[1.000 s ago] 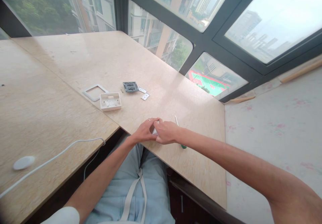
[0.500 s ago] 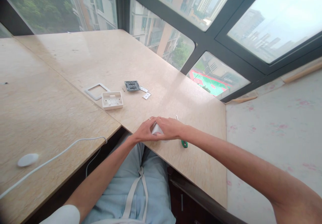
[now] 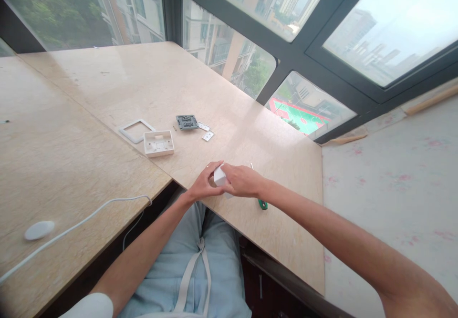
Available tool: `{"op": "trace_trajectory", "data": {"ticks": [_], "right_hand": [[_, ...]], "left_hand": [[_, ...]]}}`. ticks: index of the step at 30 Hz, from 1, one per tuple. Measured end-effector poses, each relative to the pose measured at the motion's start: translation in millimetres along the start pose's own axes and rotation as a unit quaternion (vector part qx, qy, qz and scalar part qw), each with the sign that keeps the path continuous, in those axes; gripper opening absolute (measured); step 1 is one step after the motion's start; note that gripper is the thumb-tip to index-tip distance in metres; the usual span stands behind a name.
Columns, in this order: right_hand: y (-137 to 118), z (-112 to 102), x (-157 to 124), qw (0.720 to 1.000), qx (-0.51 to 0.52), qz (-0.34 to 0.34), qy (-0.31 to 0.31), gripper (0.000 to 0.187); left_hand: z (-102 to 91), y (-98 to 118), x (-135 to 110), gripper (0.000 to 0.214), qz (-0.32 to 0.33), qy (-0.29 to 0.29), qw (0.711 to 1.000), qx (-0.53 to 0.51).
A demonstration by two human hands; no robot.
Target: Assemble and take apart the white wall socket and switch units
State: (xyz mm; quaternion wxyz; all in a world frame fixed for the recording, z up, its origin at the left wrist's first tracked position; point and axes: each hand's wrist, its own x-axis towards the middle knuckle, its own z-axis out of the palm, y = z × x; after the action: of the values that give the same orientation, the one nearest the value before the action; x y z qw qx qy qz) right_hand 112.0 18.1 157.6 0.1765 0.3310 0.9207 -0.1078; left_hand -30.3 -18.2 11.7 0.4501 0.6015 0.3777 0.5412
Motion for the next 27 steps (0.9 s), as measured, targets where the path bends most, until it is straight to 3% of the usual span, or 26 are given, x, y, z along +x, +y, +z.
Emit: {"op": "trace_trajectory", "data": {"ticks": [19, 27], "right_hand": [[-10.1, 8.6, -14.1, 1.0, 0.011, 0.015, 0.015, 0.035], [-5.1, 12.0, -18.8, 0.991, 0.093, 0.057, 0.082, 0.028]], "left_hand": [[11.0, 6.7, -7.0, 0.089, -0.023, 0.013, 0.999, -0.035], [14.9, 5.5, -8.8, 0.094, -0.036, 0.021, 0.999, -0.004]]}}
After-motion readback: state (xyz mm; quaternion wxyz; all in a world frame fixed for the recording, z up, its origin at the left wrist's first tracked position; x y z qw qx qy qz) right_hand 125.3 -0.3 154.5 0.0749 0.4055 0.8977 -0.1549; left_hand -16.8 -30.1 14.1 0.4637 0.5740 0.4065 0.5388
